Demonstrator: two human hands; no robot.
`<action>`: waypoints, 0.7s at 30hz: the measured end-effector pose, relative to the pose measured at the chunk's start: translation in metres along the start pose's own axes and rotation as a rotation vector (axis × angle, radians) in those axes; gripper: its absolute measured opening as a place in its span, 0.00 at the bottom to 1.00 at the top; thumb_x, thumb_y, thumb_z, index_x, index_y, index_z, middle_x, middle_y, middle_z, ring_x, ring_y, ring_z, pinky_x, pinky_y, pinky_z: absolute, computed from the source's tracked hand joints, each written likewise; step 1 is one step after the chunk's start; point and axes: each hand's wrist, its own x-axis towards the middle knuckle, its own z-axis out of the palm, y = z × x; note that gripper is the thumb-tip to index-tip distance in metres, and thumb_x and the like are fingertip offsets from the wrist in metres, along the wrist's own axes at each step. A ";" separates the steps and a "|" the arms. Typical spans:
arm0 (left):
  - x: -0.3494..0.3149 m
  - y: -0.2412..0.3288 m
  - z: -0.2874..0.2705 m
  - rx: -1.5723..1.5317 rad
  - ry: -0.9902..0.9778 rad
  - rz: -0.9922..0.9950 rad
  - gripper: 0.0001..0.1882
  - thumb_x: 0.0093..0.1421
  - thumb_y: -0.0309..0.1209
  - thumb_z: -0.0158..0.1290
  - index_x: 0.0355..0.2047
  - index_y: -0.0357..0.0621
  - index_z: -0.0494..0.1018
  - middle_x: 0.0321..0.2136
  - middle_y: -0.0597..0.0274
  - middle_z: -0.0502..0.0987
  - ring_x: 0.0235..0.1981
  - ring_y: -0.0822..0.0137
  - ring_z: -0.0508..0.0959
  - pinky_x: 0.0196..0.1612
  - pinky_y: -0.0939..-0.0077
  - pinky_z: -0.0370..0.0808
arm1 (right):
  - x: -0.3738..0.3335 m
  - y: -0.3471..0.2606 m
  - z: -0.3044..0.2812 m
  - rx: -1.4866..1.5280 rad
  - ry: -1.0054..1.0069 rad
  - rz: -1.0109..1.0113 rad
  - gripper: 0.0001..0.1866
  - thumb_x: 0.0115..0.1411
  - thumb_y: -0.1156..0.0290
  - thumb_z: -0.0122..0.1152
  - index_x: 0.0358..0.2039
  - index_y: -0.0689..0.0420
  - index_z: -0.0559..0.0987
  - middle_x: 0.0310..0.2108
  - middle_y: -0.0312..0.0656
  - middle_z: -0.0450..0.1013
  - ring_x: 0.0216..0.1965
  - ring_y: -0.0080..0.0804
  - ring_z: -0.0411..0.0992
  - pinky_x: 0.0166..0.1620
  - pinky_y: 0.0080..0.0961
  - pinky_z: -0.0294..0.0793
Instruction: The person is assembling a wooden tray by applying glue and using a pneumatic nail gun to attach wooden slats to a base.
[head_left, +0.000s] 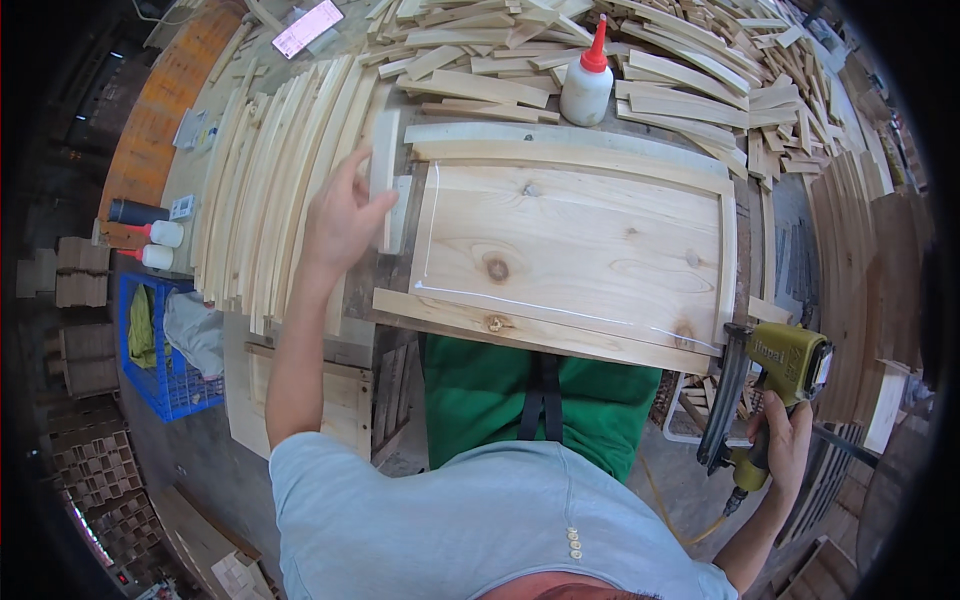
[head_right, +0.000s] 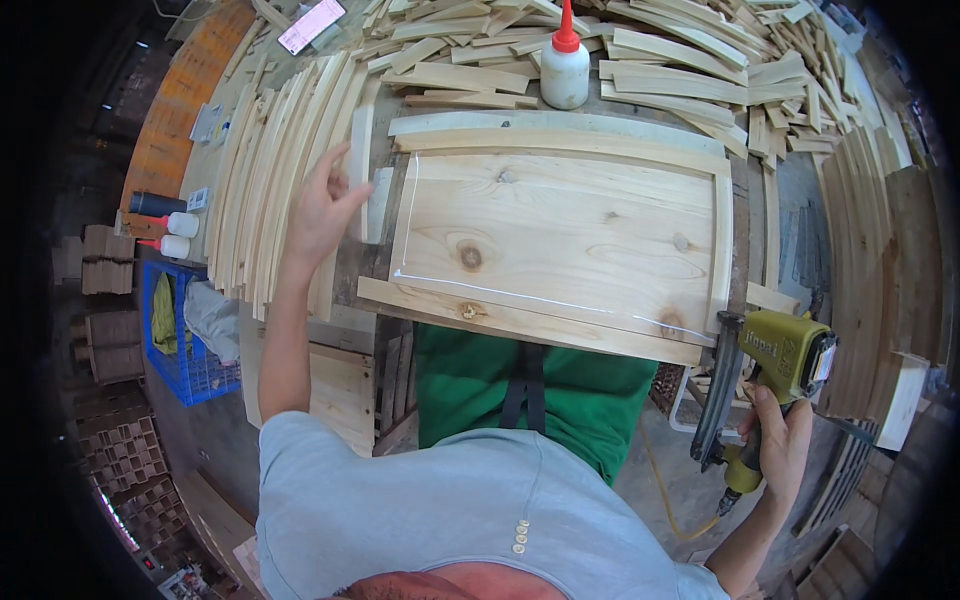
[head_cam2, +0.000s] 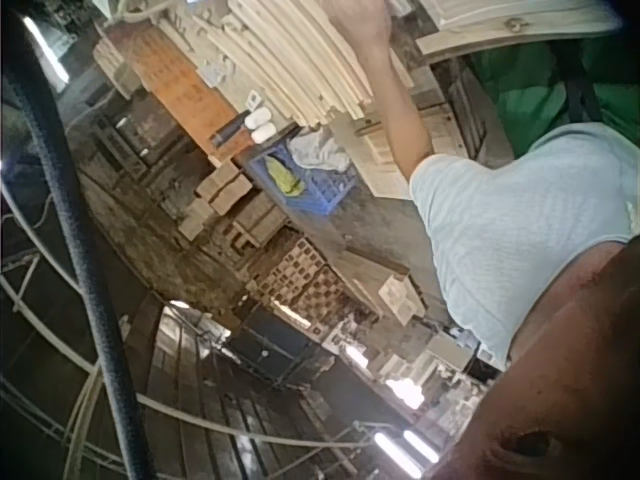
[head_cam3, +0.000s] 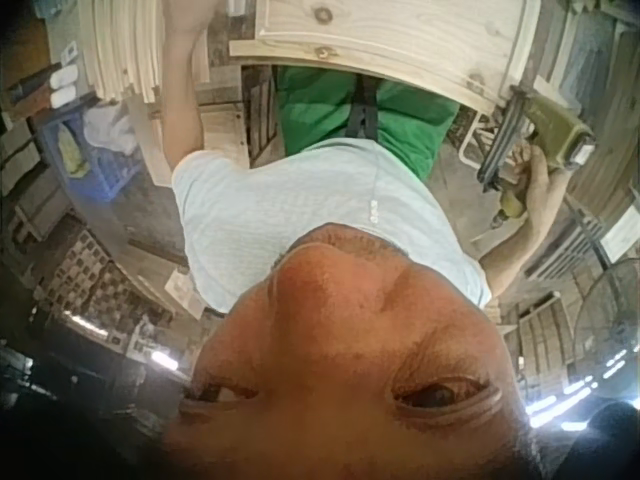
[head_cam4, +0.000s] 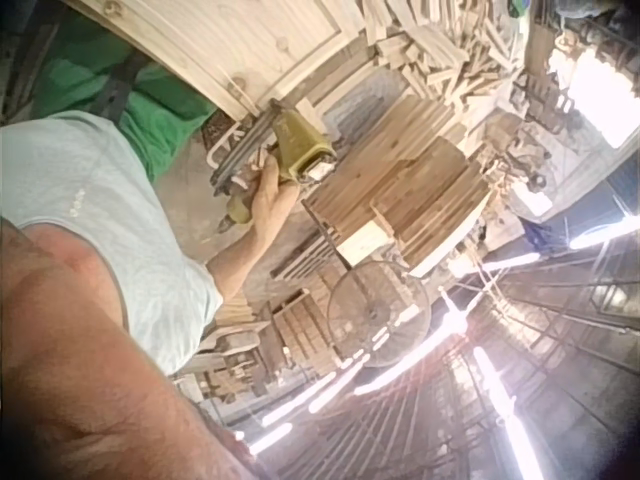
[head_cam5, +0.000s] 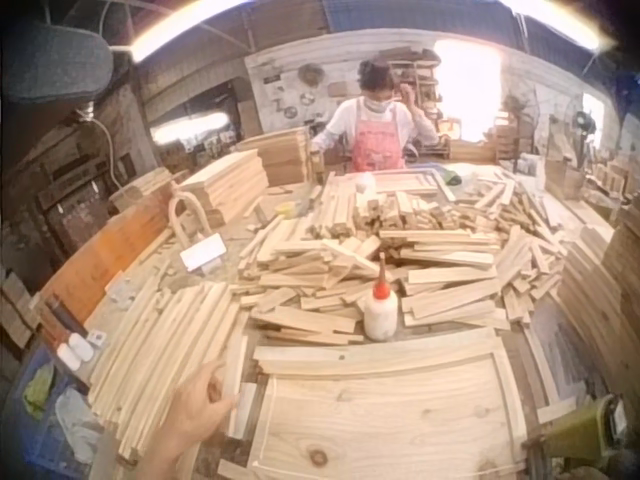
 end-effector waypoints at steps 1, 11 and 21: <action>-0.013 0.002 0.000 -0.022 -0.032 -0.086 0.30 0.52 0.32 0.59 0.55 0.40 0.66 0.28 0.60 0.70 0.28 0.68 0.72 0.35 0.73 0.71 | 0.000 0.001 -0.001 -0.007 0.000 0.009 0.11 0.63 0.68 0.55 0.38 0.64 0.70 0.25 0.39 0.71 0.19 0.20 0.67 0.21 0.17 0.64; -0.044 0.011 0.035 0.085 -0.082 -0.022 0.28 0.52 0.32 0.59 0.54 0.39 0.69 0.27 0.58 0.68 0.25 0.67 0.71 0.32 0.72 0.71 | 0.002 0.003 -0.003 -0.058 -0.006 0.054 0.13 0.63 0.66 0.55 0.39 0.63 0.71 0.21 0.37 0.69 0.18 0.20 0.66 0.21 0.16 0.63; -0.033 0.014 0.051 0.250 -0.037 0.039 0.26 0.53 0.35 0.58 0.52 0.38 0.71 0.29 0.52 0.70 0.28 0.58 0.74 0.34 0.65 0.72 | 0.000 -0.003 0.001 -0.052 0.016 0.043 0.12 0.63 0.67 0.55 0.38 0.64 0.71 0.22 0.37 0.69 0.18 0.20 0.66 0.21 0.17 0.63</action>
